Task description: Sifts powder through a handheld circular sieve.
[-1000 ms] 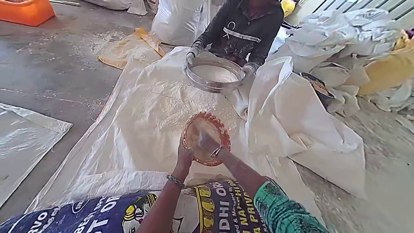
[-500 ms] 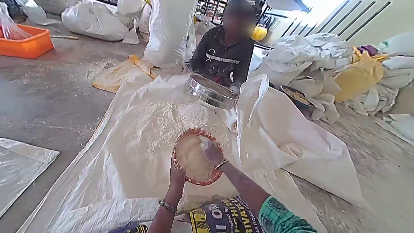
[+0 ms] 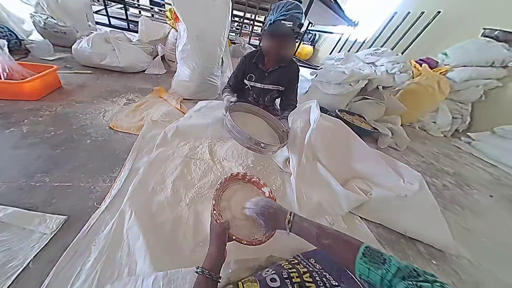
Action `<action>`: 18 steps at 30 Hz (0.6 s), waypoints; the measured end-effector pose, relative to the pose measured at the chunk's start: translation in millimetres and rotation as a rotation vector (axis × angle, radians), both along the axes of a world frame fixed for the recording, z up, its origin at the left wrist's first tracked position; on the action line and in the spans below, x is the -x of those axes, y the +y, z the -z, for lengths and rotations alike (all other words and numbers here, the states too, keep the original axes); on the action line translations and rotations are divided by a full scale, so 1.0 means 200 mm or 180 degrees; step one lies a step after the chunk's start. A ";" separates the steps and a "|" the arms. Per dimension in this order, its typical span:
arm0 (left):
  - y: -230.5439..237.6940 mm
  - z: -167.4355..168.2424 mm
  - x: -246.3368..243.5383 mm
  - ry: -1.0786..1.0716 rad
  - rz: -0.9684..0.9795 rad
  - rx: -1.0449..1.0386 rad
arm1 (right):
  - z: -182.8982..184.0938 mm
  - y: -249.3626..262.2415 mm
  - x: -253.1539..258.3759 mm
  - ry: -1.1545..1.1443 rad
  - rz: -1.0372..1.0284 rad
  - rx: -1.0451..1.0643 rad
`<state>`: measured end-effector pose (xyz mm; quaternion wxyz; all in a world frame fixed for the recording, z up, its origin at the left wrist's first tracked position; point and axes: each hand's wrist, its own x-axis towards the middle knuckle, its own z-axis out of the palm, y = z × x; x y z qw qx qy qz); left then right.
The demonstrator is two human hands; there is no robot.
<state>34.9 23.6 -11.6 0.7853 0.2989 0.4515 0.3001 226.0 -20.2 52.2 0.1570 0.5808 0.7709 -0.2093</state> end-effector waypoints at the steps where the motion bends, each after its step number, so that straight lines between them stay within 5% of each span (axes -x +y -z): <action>1: -0.01 0.00 0.00 -0.0015 0.0024 0.0030 | 0.02 0.03 0.00 0.0078 -0.0334 -0.0467; 3: -0.03 0.01 0.00 0.0015 0.0098 -0.0030 | 0.09 0.15 0.06 0.0188 -0.1079 -0.1239; 6: -0.03 0.03 0.02 0.0082 0.0059 -0.0134 | 0.18 0.33 0.13 0.0064 -0.1307 -0.1351; 13: 0.04 0.02 0.01 0.0109 -0.0695 -0.0002 | 0.09 0.35 0.01 -0.0532 0.1081 0.0223; 18: 0.02 0.04 0.00 0.0297 -0.0523 -0.0092 | 0.09 0.12 0.20 0.0741 0.1527 0.0560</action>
